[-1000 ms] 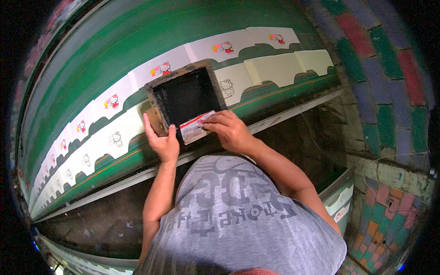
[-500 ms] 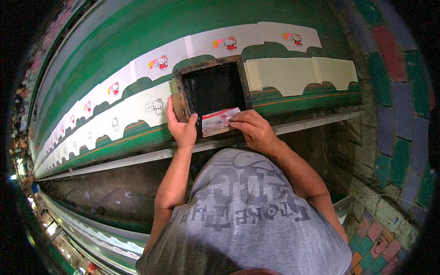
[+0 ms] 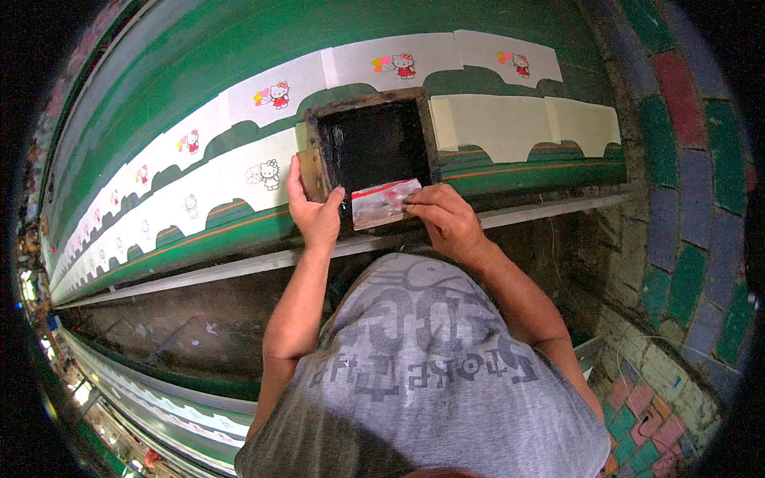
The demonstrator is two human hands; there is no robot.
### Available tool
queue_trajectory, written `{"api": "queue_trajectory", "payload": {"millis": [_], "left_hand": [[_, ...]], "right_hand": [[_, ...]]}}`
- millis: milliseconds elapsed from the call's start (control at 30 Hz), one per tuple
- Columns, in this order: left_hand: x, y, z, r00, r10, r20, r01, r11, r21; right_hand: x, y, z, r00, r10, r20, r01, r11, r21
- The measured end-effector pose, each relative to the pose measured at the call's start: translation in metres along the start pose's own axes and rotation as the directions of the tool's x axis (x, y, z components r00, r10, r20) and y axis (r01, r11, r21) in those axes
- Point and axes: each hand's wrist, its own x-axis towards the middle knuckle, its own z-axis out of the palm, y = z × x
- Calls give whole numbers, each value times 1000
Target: The person uses a squeegee to spread black ink across a screen printing frame placed over a long sheet of paper with Hello Kitty graphics. The person repeatedly pulls the squeegee across the screen to evenly coat the surface with ink.
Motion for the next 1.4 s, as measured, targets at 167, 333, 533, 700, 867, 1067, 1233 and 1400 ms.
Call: {"api": "queue_trajectory", "payload": {"millis": [167,333,533,700,867,1067,1233,1400], "left_hand": [[1,2,1,1000,-8,2,8,1000,16],[3,-10,0,999,47,5,-48,998,52],[1,1,3,1000,30,3,-30,997,65],[1,-4,2,999,33,3,-34,997,73],[1,0,4,1000,13,4,-14,996,88],[2,-7,3,1000,20,12,-21,999,44],[2,-8,3,999,40,11,-40,997,72],[2,-8,3,999,37,3,-37,997,71]], "right_hand": [[1,-4,2,999,35,-12,-36,999,-27],[1,-6,3,998,56,-14,-57,997,-45],[-2,-9,3,996,84,-26,-86,993,-80],[-2,-12,3,994,98,-38,-101,991,-84],[-7,-8,6,996,75,-55,-79,994,-73],[-5,-10,4,994,105,-42,-108,991,-77],[-4,-9,3,993,114,-36,-116,991,-65],[2,-13,1,995,98,-4,-98,991,-93]]}}
